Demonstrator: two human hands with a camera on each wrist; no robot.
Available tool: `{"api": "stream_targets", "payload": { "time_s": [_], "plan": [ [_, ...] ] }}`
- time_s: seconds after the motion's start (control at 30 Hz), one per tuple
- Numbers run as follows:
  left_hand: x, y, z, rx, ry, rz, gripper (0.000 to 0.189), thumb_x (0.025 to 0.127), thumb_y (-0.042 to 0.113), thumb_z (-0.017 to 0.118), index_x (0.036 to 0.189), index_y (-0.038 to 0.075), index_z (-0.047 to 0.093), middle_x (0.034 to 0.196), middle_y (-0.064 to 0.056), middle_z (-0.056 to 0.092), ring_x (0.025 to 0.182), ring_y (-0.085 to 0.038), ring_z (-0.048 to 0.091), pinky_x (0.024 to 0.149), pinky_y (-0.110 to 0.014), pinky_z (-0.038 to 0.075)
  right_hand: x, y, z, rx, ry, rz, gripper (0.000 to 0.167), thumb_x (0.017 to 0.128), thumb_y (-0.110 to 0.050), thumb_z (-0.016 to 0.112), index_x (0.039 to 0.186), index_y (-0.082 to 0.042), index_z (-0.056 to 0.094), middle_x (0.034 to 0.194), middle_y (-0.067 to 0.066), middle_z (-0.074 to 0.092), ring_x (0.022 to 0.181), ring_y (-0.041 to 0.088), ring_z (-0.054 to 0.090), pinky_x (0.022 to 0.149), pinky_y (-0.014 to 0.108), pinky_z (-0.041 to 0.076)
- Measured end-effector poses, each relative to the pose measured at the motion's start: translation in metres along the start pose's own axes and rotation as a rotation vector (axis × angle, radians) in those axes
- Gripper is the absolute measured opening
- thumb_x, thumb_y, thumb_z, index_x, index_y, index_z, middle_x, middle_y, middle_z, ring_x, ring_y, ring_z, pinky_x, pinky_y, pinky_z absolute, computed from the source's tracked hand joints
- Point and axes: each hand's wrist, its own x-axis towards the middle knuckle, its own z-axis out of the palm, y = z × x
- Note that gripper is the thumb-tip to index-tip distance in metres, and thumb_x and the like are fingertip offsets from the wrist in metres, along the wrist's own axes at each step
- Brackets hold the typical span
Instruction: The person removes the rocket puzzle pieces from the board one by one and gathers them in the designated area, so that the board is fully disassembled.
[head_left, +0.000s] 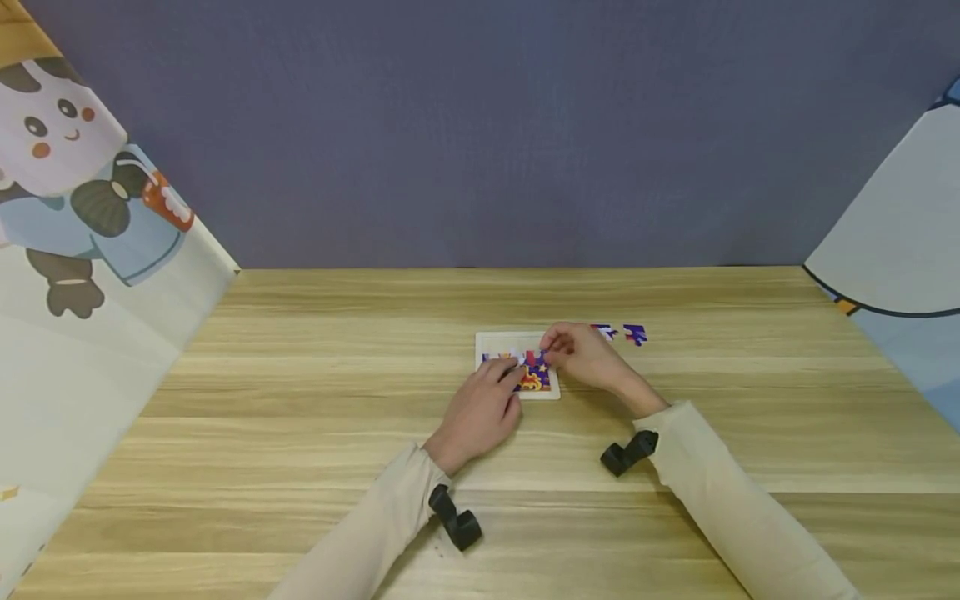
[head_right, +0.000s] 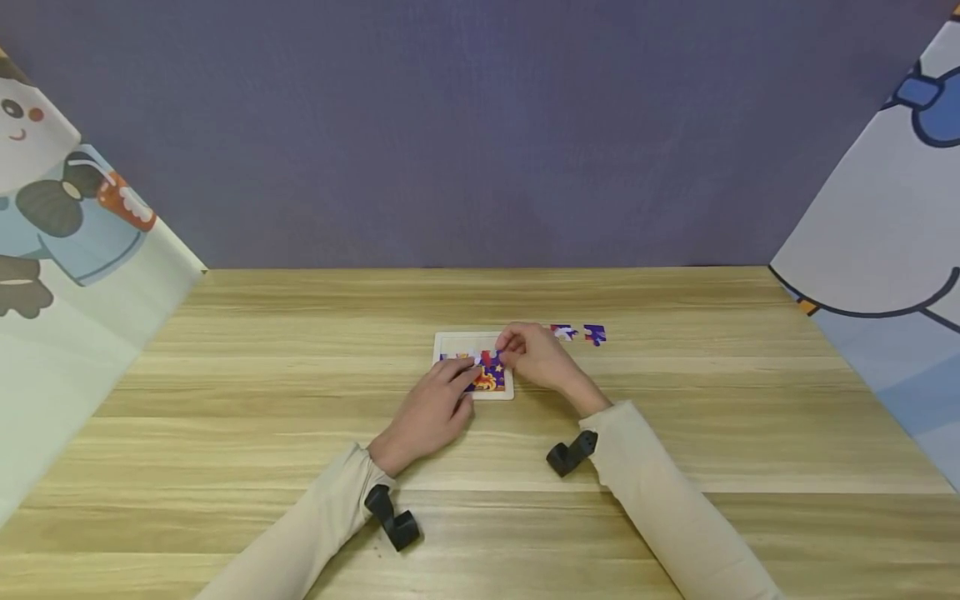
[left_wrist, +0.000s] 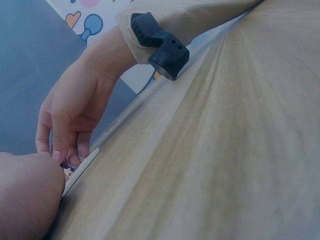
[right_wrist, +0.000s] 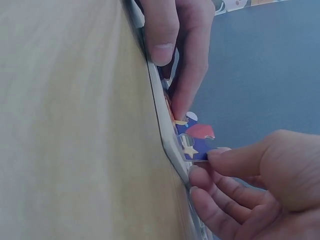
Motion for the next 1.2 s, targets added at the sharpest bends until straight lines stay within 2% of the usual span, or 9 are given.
{"api": "stream_targets", "payload": {
  "time_s": [0.53, 0.93, 1.2],
  "plan": [
    [-0.0005, 0.0005, -0.0014, -0.006, -0.003, -0.008, 0.042, 0.093, 0.017, 0.049, 0.132, 0.005, 0.055, 0.136, -0.011, 0.054, 0.129, -0.025, 0.047, 0.114, -0.038, 0.031, 0.0017, 0.0029, 0.0008, 0.141, -0.025, 0.067, 0.007, 0.092, 0.001, 0.055, 0.096, 0.001, 0.061, 0.084, 0.014, 0.063, 0.071, 0.017, 0.063, 0.064, 0.028, 0.056],
    [-0.0011, 0.0017, -0.0026, -0.004, -0.001, -0.001, 0.042, 0.092, 0.017, 0.049, 0.131, 0.004, 0.056, 0.134, -0.012, 0.055, 0.128, -0.026, 0.048, 0.113, -0.038, 0.033, 0.0005, 0.0054, 0.0021, 0.189, -0.035, 0.066, 0.008, 0.091, 0.003, 0.055, 0.097, 0.005, 0.059, 0.084, 0.016, 0.062, 0.072, 0.017, 0.062, 0.064, 0.026, 0.056],
    [-0.0003, 0.0016, -0.0013, -0.005, 0.005, 0.002, 0.041, 0.092, 0.017, 0.049, 0.131, 0.005, 0.056, 0.134, -0.012, 0.056, 0.128, -0.025, 0.048, 0.113, -0.038, 0.033, 0.0002, 0.0062, 0.0018, 0.171, -0.017, 0.068, 0.008, 0.092, 0.002, 0.054, 0.098, 0.004, 0.060, 0.085, 0.015, 0.062, 0.073, 0.017, 0.063, 0.065, 0.027, 0.056]
  ]
}}
